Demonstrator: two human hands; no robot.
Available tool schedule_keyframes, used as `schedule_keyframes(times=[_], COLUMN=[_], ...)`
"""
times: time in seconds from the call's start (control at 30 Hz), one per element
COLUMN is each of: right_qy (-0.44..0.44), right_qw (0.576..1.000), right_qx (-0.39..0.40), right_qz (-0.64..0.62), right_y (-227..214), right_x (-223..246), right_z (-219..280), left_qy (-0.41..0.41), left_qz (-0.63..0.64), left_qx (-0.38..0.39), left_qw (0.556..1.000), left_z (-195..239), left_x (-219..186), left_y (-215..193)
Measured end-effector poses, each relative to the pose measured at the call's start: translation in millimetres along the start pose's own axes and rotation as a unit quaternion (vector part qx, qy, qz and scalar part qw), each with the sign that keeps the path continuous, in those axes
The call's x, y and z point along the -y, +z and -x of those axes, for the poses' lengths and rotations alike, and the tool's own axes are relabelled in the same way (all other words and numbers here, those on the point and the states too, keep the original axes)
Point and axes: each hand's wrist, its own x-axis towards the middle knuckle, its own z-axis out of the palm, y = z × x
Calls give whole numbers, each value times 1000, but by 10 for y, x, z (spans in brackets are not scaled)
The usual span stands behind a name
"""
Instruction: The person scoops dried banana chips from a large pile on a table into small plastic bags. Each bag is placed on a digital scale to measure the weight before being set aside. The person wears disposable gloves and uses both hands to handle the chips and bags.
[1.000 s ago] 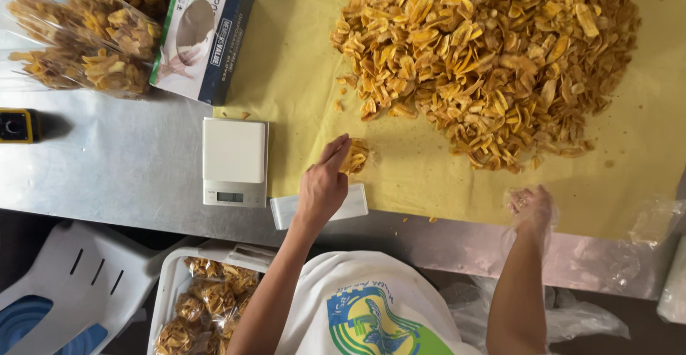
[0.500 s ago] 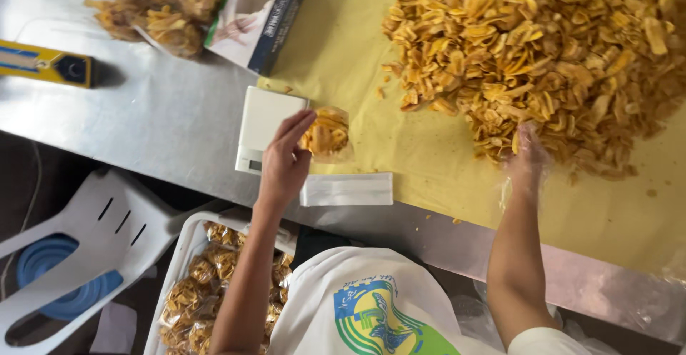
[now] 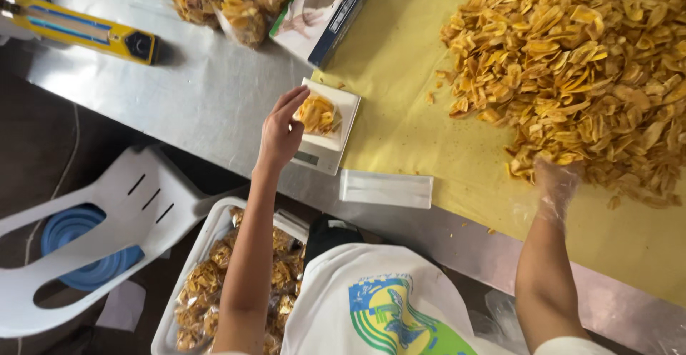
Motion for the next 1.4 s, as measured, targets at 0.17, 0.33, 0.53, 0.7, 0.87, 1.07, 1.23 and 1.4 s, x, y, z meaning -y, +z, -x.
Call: schedule_keyframes(times=[0.17,0.33,0.53,0.7,0.87,1.07,1.23,1.4], right_qy=[-103,-150,-137,-161,-228,-303,-581,-395], right_qw=[987,881,869,852,799,819,802,889], right_qx=[-7,94,157,287,415,382,137,232], right_qz=[-127,-439,-448,-408,-370,-302,-25,-21], right_y=[-67,-270,-209,158,507,763,740,653], right_x=[148,254,1004,1855,2537,2870,3004,3066], right_z=[243,667,1425,2389,3034,3561,3671,3710], left_qy=[-58,-4,-9,-45,-65,-63,-56,-56], left_qz=[-53,-66,-63,-56,-45,-44,-54,-56], left_qx=[57,59,-4,-37,-41,-29,-28,-8], left_qw=[995,996,998,997,996,997,997,997], left_z=[-67,-34,101,260,344,358,354,319], left_x=[-93,-234,-289,-178,-59,63,190,309], left_y=[-167,-273,-402,-513,-578,-652,-703,-707])
